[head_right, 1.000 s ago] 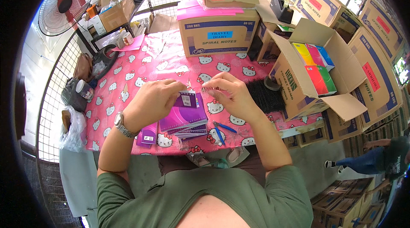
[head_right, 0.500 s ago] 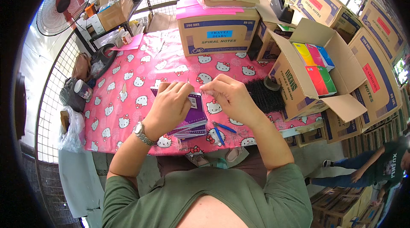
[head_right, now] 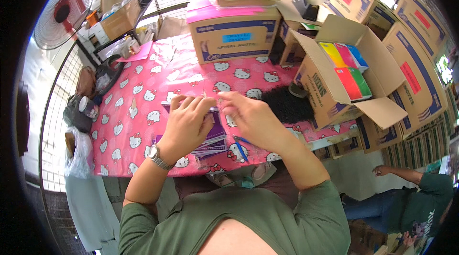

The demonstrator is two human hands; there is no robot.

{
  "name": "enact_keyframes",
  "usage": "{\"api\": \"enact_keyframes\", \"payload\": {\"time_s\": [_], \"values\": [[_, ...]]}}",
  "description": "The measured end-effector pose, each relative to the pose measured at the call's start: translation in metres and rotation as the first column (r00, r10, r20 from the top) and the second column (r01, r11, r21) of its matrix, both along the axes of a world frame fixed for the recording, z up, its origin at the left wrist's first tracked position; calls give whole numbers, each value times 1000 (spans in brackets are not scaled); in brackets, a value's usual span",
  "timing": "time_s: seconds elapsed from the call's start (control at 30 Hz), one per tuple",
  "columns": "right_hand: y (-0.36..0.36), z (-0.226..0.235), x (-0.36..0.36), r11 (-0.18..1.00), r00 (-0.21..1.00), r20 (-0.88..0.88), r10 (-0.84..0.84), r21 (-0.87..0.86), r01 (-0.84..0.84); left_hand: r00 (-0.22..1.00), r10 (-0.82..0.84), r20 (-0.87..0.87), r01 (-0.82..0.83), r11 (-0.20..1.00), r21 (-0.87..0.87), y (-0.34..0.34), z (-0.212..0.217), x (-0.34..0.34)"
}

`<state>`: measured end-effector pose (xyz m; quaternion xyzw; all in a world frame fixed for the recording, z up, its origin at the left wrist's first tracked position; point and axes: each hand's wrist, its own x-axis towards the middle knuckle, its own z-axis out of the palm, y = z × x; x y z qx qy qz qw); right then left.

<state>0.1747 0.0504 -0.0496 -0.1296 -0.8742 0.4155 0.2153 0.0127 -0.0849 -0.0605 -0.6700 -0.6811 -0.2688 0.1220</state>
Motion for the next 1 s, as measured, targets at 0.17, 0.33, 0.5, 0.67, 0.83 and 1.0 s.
{"api": "enact_keyframes", "payload": {"time_s": [0.17, 0.33, 0.5, 0.67, 0.83, 1.0], "values": [[-12, -4, -10, 972, 997, -74, 34, 232, -16, 997, -49, 58, 52, 997, -58, -10, 6, -8], [107, -68, -41, 971, 956, -228, -186, -193, 143, 994, -103, 31, 106, 988, -111, -14, 10, -16], [244, -203, 2, 431, 291, 334, -896, 502, 750, 975, -184, 121, 195, 977, -85, -13, 7, -25], [250, -197, -2, 515, 336, 397, -854, 563, 646, 948, -228, 223, 261, 957, -131, -13, 8, -27], [126, -39, -56, 967, 999, 50, -14, -252, 26, 1000, -23, -7, 22, 999, -23, -26, -11, -26], [51, -1, -43, 637, 829, -123, 545, -582, -505, 984, 101, 148, -94, 994, -58, -29, -18, -31]]}}
